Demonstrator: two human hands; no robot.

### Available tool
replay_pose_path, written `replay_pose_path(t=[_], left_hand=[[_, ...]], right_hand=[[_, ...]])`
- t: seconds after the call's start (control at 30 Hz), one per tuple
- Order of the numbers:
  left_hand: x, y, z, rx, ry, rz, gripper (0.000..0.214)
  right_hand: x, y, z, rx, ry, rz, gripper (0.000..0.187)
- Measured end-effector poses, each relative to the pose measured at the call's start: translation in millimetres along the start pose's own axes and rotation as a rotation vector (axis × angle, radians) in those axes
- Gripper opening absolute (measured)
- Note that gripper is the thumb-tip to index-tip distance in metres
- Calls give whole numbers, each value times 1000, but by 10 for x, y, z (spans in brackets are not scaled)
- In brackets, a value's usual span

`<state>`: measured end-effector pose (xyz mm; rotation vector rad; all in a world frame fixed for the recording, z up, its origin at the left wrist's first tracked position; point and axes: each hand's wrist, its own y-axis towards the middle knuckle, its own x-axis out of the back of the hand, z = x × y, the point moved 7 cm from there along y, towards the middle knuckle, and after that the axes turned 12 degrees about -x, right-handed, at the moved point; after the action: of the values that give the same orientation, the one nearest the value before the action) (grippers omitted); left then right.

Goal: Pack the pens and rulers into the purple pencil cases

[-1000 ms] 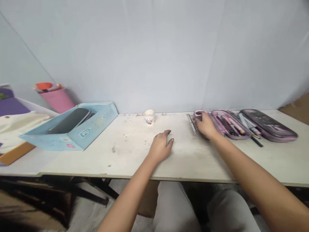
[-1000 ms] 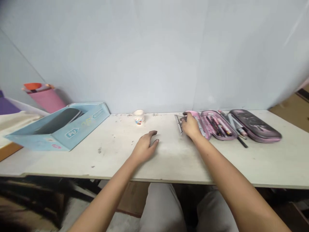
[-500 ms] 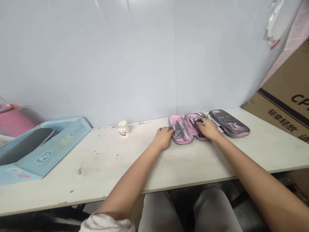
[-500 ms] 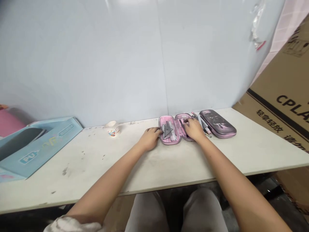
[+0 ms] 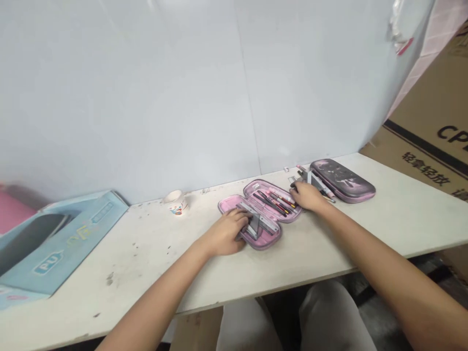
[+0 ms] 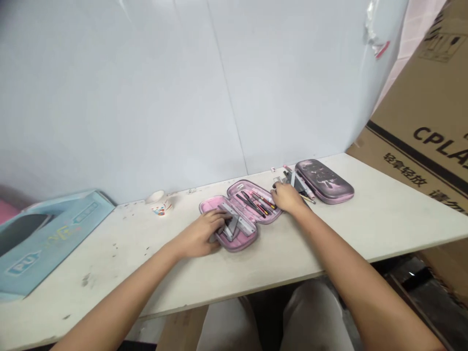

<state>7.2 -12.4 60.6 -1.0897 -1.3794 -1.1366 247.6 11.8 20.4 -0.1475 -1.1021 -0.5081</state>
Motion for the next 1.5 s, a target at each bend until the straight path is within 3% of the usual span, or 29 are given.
replay_pose_path(t=[0.13,0.3,0.4,0.53,0.63,0.73,0.83,0.93,1.13,1.27,1.5], left_hand=[[147,-64,-174,51,-36,-29,34],[293,137,-180,100,10,-32,55],[346,352,-62,93,53,-40,73],[364,642,151,99,78,-44,86],[331,779,265,127,93,-7,85],[286,825,288,115,117,38,76],[287,785,321,147,171,25,68],[355,664,448,272,210,-57,61],[587,282,789,539,100,-357,48],[659,102,882,614,19,-495,45],[668,10,920,665,-31,-576,45]], right_hand=[[-257,13,260,32,94,95,32],[-299,27,292,35,282,138,47],[-256,15,225,-10,678,192,56],[-228,-85,281,-85,1379,393,54],[-196,-184,418,-104,1570,541,51],[-155,-231,496,-105,1634,589,50],[-153,-235,517,-88,1626,594,54],[-156,-237,520,-14,1491,564,59],[-79,-352,618,304,886,288,51],[-158,-429,680,354,580,152,42],[-140,-444,699,369,554,-20,26]])
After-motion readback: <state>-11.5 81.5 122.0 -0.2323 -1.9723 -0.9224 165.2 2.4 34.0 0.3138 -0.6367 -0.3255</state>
